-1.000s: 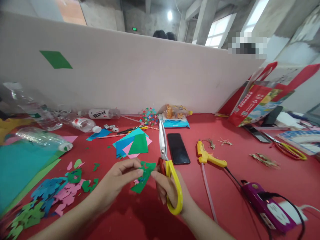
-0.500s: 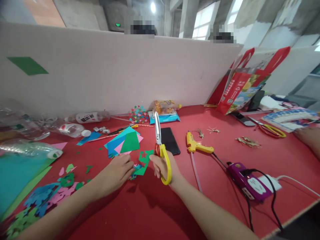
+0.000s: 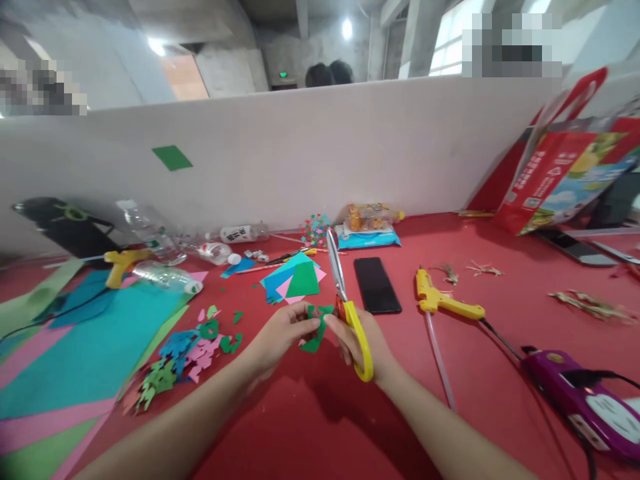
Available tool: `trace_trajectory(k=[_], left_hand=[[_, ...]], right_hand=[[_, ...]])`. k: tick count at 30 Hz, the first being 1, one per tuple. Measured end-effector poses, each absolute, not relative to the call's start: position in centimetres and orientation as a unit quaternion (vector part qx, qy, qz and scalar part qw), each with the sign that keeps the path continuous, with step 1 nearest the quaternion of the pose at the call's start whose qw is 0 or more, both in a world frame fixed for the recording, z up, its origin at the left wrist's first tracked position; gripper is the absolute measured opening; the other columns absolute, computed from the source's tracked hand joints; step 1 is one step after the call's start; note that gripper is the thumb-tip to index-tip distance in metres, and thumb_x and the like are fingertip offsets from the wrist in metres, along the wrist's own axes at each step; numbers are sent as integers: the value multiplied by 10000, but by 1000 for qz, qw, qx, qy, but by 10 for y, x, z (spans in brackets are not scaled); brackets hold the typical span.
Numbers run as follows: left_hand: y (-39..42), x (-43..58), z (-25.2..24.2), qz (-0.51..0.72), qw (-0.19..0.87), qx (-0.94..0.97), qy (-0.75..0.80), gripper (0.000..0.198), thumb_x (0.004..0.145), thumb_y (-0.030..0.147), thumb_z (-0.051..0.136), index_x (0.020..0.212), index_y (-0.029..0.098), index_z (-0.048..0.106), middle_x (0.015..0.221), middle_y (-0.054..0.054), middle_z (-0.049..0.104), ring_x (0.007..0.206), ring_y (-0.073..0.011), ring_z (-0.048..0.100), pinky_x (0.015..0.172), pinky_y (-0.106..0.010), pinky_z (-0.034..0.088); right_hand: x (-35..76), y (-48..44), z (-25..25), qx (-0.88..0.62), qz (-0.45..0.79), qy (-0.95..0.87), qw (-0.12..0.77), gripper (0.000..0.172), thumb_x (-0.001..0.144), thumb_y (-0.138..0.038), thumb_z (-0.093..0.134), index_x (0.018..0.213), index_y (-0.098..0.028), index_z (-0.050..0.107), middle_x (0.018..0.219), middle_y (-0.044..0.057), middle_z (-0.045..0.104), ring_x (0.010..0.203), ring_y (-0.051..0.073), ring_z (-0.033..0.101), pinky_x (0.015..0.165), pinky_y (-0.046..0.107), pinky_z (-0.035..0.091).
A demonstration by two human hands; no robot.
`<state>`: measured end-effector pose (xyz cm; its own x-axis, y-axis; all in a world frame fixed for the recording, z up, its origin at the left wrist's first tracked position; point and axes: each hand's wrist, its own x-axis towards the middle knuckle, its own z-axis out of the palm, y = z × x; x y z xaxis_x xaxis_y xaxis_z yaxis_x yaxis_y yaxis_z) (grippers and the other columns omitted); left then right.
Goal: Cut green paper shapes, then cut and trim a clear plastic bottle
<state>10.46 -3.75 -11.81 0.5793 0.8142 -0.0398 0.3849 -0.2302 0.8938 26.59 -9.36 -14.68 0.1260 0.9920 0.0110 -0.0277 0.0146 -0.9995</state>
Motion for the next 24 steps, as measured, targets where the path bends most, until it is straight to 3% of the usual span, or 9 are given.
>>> trace_trajectory(k=[5, 10, 12, 15, 17, 20, 24], left_hand=[[-32, 58, -71, 251, 412, 739, 470, 249, 741, 423, 639, 778, 176, 637, 658, -8, 630, 585, -155, 589, 537, -255, 466], [-24, -17, -46, 254, 303, 739, 546, 216, 681, 389, 656, 806, 213, 658, 702, -10, 650, 647, -211, 621, 601, -324, 511], [-21, -36, -46, 259, 252, 731, 579, 279, 641, 384, 690, 859, 213, 658, 808, -54, 681, 776, -296, 649, 716, -431, 534], [-18, -46, -49, 315, 159, 726, 590, 488, 709, 414, 663, 1145, 203, 605, 1189, -145, 636, 1189, -413, 538, 1015, -563, 408], [-17, -42, -52, 373, 94, 741, 550, 618, 795, 428, 627, 1354, 210, 475, 1322, -141, 570, 1209, -372, 543, 1050, -547, 398], [-19, -24, -59, 408, 60, 782, 467, 634, 909, 368, 567, 1476, 230, 317, 1312, -100, 593, 1007, -243, 651, 964, -470, 491], [-22, 10, -82, 325, 25, 874, 360, 332, 943, 328, 528, 1264, 256, 565, 1155, -57, 688, 1057, -226, 647, 960, -397, 499]], right_hand=[[266, -87, -152, -545, 451, -442, 551, 387, 788, -495, 663, 604, -241, 436, 339, -95, 413, 260, 87, 390, 300, 195, 281], [268, -81, -150, -532, 451, -423, 579, 385, 734, -497, 695, 604, -236, 443, 337, -111, 390, 253, 76, 369, 322, 201, 354], [268, -80, -148, -526, 457, -416, 585, 372, 734, -491, 702, 612, -229, 468, 338, -114, 384, 254, 76, 367, 323, 204, 362], [268, -78, -148, -526, 464, -403, 588, 344, 783, -481, 690, 659, -208, 522, 357, -120, 383, 260, 75, 367, 328, 205, 376], [269, -76, -152, -532, 467, -395, 585, 323, 860, -451, 658, 710, -182, 558, 409, -114, 421, 287, 66, 383, 345, 197, 389], [272, -74, -160, -543, 468, -387, 580, 267, 969, -379, 590, 847, -142, 608, 589, -75, 548, 390, 57, 465, 398, 184, 426], [275, -72, -167, -548, 465, -382, 581, 219, 988, -346, 580, 970, -133, 630, 768, -21, 626, 524, 80, 563, 467, 201, 487]])
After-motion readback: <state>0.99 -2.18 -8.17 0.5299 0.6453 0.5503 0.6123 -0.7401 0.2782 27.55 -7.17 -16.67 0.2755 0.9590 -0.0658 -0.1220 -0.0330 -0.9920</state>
